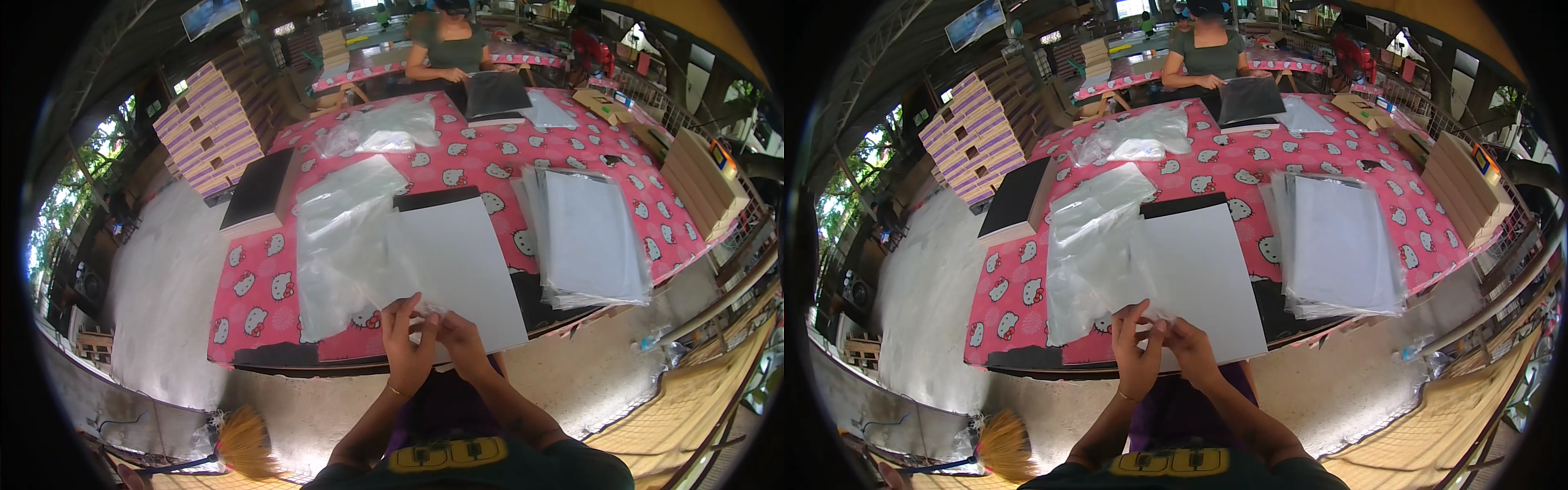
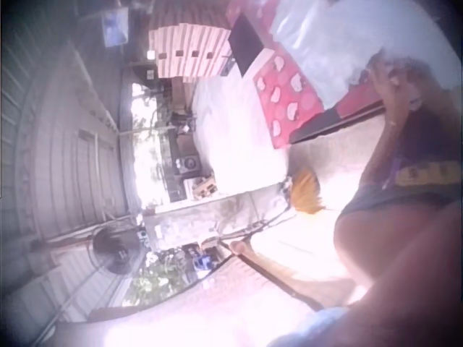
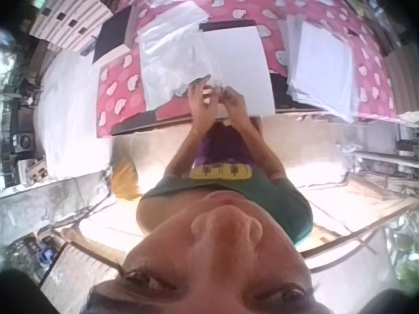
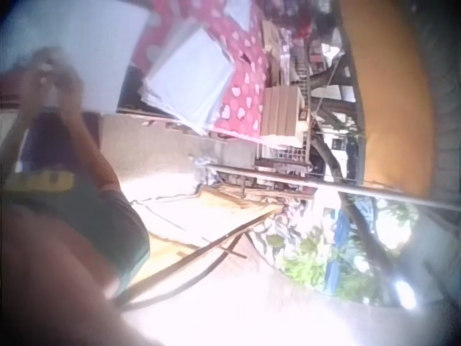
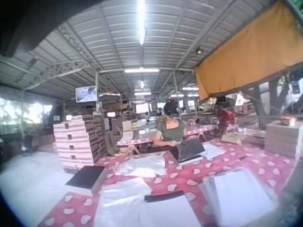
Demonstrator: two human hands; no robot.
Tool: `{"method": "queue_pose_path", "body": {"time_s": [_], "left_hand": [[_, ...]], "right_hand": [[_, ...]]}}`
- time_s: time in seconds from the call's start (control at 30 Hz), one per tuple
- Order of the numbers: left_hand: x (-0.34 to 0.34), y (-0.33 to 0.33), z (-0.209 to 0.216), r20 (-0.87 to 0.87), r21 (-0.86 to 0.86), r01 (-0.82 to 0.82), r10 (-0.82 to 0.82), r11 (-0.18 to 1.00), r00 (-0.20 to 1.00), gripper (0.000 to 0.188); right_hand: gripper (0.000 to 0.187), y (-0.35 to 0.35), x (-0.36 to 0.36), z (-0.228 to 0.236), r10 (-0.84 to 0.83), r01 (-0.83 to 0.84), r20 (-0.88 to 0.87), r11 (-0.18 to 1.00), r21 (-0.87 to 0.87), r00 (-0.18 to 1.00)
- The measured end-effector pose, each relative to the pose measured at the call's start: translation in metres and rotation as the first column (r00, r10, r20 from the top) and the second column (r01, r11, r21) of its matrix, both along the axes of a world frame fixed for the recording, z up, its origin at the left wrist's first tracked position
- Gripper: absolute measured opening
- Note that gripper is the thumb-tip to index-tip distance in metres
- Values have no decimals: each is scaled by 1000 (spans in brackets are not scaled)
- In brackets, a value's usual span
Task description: The person places black flat items into individual clear plastic bags, smooths the bags, and stacks the packaged items on a table.
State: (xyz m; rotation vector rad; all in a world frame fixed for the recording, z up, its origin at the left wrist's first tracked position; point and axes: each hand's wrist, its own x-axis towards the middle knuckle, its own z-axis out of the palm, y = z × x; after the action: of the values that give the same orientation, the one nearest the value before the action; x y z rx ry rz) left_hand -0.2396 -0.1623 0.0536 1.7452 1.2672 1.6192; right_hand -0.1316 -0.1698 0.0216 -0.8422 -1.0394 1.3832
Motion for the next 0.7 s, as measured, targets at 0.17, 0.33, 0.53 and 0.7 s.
{"method": "queue_pose_path", "body": {"time_s": [0.17,0.33,0.53,0.7], "left_hand": [[-13,7,-13,-86,-183,65,-82,981,993,18],[-16,17,-26,-13,-24,-24,23,999,1000,14],[-41,30,-16,24,3,-220,220,976,975,9],[-30,9,-15,-374,230,61,30,971,927,16]], "right_hand": [[23,3,10,-4,-141,137,-143,990,-36,980],[27,0,15,-13,-147,166,-294,985,40,945],[43,-14,32,20,8,1,-498,1000,18,867],[52,-12,43,11,121,-171,-526,984,-46,842]]}}
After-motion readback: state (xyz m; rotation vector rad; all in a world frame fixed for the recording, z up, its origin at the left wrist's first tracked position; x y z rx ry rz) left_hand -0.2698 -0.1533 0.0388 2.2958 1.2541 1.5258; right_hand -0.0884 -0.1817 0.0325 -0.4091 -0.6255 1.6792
